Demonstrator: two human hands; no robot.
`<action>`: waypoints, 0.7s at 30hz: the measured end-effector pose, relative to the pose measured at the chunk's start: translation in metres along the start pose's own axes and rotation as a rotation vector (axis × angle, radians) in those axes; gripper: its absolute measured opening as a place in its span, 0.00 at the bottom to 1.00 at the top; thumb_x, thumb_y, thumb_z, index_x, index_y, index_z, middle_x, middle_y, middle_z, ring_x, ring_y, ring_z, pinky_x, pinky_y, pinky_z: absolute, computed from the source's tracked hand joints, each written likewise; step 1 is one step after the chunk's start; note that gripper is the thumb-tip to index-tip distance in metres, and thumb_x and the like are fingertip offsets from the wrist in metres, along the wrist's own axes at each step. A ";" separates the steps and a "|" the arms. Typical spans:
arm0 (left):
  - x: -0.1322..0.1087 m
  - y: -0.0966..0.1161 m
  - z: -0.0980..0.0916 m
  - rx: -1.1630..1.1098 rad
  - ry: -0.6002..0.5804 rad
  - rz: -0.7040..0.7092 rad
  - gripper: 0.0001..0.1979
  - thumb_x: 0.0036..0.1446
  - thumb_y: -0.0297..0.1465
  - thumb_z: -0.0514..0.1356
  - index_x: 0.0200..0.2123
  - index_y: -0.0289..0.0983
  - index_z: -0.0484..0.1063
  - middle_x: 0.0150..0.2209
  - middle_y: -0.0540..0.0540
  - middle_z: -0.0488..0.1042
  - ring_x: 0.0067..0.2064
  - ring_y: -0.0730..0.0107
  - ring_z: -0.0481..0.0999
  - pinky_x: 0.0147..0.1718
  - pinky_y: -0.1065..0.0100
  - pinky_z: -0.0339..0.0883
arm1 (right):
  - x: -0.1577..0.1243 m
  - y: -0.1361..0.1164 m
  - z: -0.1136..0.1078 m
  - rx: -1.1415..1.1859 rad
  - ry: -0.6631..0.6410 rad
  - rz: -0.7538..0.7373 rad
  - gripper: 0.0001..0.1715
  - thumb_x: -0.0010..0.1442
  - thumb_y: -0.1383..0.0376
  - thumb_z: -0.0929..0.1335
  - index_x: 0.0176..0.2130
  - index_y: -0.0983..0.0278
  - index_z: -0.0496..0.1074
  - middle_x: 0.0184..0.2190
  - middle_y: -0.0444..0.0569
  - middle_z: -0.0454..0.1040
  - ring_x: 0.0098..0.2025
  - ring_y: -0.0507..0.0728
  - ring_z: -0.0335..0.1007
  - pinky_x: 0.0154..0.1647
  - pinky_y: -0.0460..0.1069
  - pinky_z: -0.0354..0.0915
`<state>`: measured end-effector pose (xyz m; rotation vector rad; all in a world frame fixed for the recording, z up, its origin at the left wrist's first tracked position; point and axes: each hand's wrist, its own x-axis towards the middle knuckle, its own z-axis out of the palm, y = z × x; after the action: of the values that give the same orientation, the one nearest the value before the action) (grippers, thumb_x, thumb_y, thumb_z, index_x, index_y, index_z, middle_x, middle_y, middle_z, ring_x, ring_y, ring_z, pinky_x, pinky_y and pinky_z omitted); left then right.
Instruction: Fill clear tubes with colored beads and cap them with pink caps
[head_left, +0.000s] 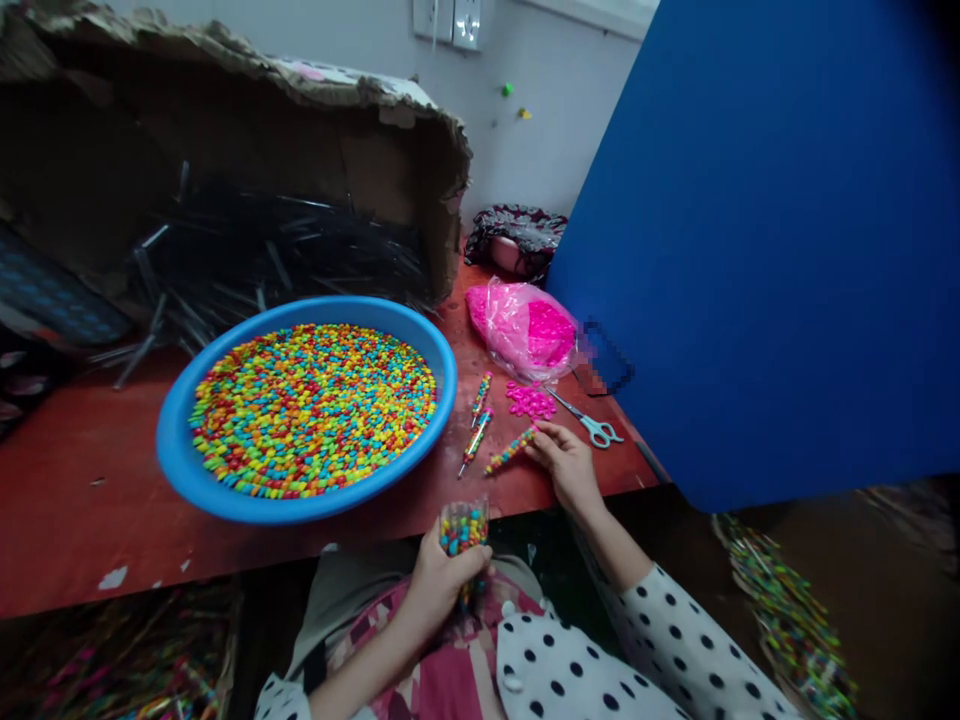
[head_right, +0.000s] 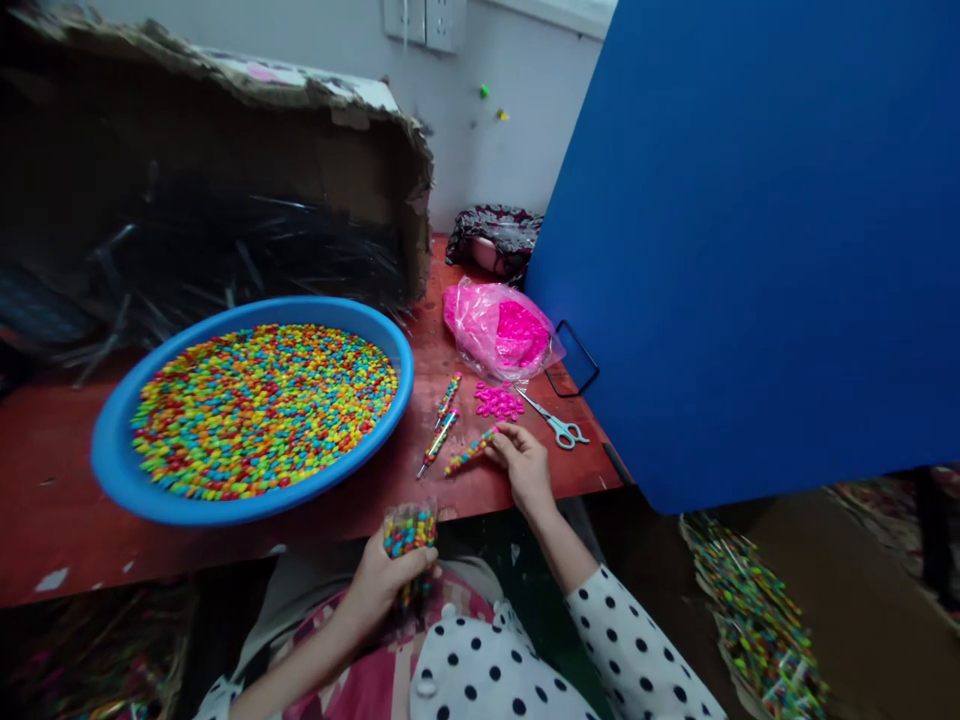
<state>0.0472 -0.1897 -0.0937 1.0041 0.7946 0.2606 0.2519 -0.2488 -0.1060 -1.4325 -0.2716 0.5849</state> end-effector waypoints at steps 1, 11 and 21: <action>-0.001 0.000 0.000 -0.006 -0.012 -0.005 0.17 0.39 0.34 0.67 0.32 0.35 0.65 0.21 0.53 0.70 0.22 0.72 0.69 0.23 0.71 0.62 | 0.009 0.000 -0.003 -0.047 -0.037 -0.023 0.25 0.46 0.54 0.72 0.41 0.64 0.72 0.33 0.47 0.74 0.34 0.54 0.73 0.38 0.52 0.71; 0.007 -0.003 0.005 -0.066 0.031 0.011 0.20 0.37 0.36 0.69 0.32 0.35 0.65 0.23 0.52 0.70 0.24 0.71 0.72 0.24 0.71 0.64 | 0.065 -0.015 -0.039 -1.310 -0.075 -0.545 0.13 0.58 0.66 0.62 0.37 0.64 0.74 0.35 0.55 0.73 0.40 0.60 0.69 0.41 0.53 0.63; 0.006 0.002 0.011 0.093 0.131 0.123 0.19 0.36 0.34 0.69 0.31 0.34 0.68 0.25 0.51 0.71 0.25 0.73 0.68 0.28 0.71 0.64 | -0.030 -0.020 -0.006 -0.436 -0.416 -0.081 0.17 0.57 0.54 0.65 0.38 0.63 0.74 0.23 0.45 0.73 0.26 0.53 0.68 0.29 0.47 0.65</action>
<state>0.0593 -0.1925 -0.0917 1.1336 0.8710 0.4015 0.2343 -0.2701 -0.0825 -1.6966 -0.8231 0.7879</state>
